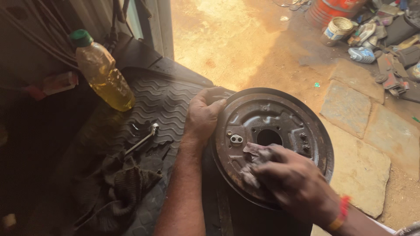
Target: The person cleans a circular metal part by wiping it with a cloth and scraping it with a flat metal tool. The person alternates between wiping and scraping to remove grime from the surface.
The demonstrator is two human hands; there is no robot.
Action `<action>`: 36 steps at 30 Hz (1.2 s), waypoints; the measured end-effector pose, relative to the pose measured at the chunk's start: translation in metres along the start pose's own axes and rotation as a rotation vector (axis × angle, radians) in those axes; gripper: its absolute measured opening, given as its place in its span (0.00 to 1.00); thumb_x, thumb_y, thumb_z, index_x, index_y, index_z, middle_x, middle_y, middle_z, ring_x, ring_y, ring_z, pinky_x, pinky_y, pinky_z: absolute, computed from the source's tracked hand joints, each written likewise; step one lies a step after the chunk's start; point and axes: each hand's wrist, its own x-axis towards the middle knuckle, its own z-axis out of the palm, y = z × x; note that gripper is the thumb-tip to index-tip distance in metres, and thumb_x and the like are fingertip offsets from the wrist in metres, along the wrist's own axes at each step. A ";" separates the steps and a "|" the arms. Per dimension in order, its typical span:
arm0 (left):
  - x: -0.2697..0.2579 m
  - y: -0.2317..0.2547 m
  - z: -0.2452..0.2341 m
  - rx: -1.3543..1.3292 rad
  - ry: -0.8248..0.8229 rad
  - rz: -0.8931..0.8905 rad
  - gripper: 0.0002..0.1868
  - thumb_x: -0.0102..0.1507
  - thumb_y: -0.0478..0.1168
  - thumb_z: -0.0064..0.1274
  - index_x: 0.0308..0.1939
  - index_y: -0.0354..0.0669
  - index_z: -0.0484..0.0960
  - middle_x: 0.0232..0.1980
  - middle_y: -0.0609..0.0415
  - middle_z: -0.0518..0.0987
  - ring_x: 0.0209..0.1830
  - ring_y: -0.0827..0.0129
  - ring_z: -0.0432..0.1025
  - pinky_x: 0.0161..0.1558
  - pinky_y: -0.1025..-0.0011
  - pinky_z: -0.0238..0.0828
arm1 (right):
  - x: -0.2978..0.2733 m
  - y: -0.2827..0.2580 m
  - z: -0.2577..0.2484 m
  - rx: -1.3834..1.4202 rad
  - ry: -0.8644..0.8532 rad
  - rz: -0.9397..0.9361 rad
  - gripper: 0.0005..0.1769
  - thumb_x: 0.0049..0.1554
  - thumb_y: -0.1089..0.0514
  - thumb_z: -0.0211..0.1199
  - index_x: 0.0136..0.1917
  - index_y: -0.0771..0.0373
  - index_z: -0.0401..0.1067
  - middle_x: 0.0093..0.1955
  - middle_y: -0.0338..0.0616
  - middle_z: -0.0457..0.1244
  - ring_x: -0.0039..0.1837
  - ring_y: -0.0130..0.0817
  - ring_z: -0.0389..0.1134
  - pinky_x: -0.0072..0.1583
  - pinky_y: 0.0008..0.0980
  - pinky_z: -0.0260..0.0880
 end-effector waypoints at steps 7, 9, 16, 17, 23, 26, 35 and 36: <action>0.000 -0.003 -0.002 0.083 0.027 -0.029 0.19 0.62 0.36 0.54 0.56 0.33 0.80 0.49 0.49 0.84 0.47 0.66 0.79 0.50 0.70 0.78 | 0.041 -0.007 0.010 -0.119 0.084 -0.130 0.04 0.56 0.60 0.65 0.45 0.59 0.79 0.60 0.49 0.70 0.52 0.42 0.73 0.55 0.41 0.70; 0.004 -0.003 -0.002 0.068 0.017 -0.026 0.19 0.62 0.36 0.54 0.56 0.33 0.80 0.48 0.48 0.84 0.47 0.66 0.79 0.50 0.69 0.79 | 0.020 -0.011 0.005 -0.119 0.074 -0.186 0.10 0.53 0.58 0.66 0.49 0.60 0.79 0.59 0.50 0.70 0.54 0.46 0.71 0.57 0.42 0.69; 0.002 -0.001 -0.003 0.073 0.010 -0.007 0.20 0.62 0.36 0.54 0.57 0.33 0.79 0.49 0.47 0.84 0.48 0.66 0.79 0.50 0.70 0.78 | -0.019 0.023 -0.051 0.135 -0.154 -0.071 0.15 0.51 0.62 0.67 0.53 0.55 0.81 0.51 0.38 0.75 0.57 0.34 0.74 0.58 0.33 0.73; 0.001 0.001 -0.002 0.099 0.019 -0.012 0.20 0.62 0.36 0.54 0.57 0.33 0.79 0.49 0.47 0.84 0.48 0.66 0.79 0.50 0.70 0.78 | -0.014 0.026 -0.056 0.324 -0.064 0.072 0.14 0.54 0.64 0.63 0.54 0.59 0.80 0.51 0.42 0.74 0.53 0.34 0.74 0.54 0.33 0.74; -0.001 0.005 -0.001 0.069 0.016 -0.075 0.20 0.62 0.36 0.52 0.58 0.34 0.78 0.50 0.46 0.83 0.48 0.65 0.80 0.50 0.69 0.80 | 0.070 0.036 -0.028 0.250 0.309 0.393 0.12 0.60 0.64 0.57 0.56 0.62 0.77 0.54 0.47 0.67 0.46 0.34 0.72 0.46 0.33 0.79; 0.001 0.003 -0.001 0.058 -0.005 -0.013 0.20 0.62 0.35 0.53 0.58 0.33 0.78 0.50 0.46 0.83 0.48 0.65 0.79 0.49 0.69 0.79 | 0.070 0.012 0.011 -0.214 0.281 -0.123 0.13 0.52 0.64 0.66 0.52 0.55 0.79 0.52 0.43 0.69 0.58 0.42 0.69 0.59 0.41 0.70; -0.001 0.011 -0.001 0.066 0.019 -0.064 0.20 0.61 0.36 0.53 0.57 0.34 0.79 0.47 0.47 0.85 0.45 0.64 0.80 0.46 0.70 0.79 | 0.080 0.037 -0.017 -0.268 0.113 0.001 0.15 0.50 0.63 0.66 0.49 0.47 0.82 0.52 0.41 0.69 0.56 0.41 0.69 0.55 0.39 0.73; 0.000 0.011 -0.002 0.035 0.016 -0.051 0.19 0.61 0.36 0.53 0.57 0.33 0.79 0.48 0.46 0.85 0.45 0.64 0.80 0.47 0.70 0.79 | 0.077 0.034 -0.004 -0.253 0.102 -0.030 0.13 0.53 0.62 0.65 0.50 0.47 0.81 0.52 0.40 0.69 0.56 0.39 0.69 0.55 0.37 0.73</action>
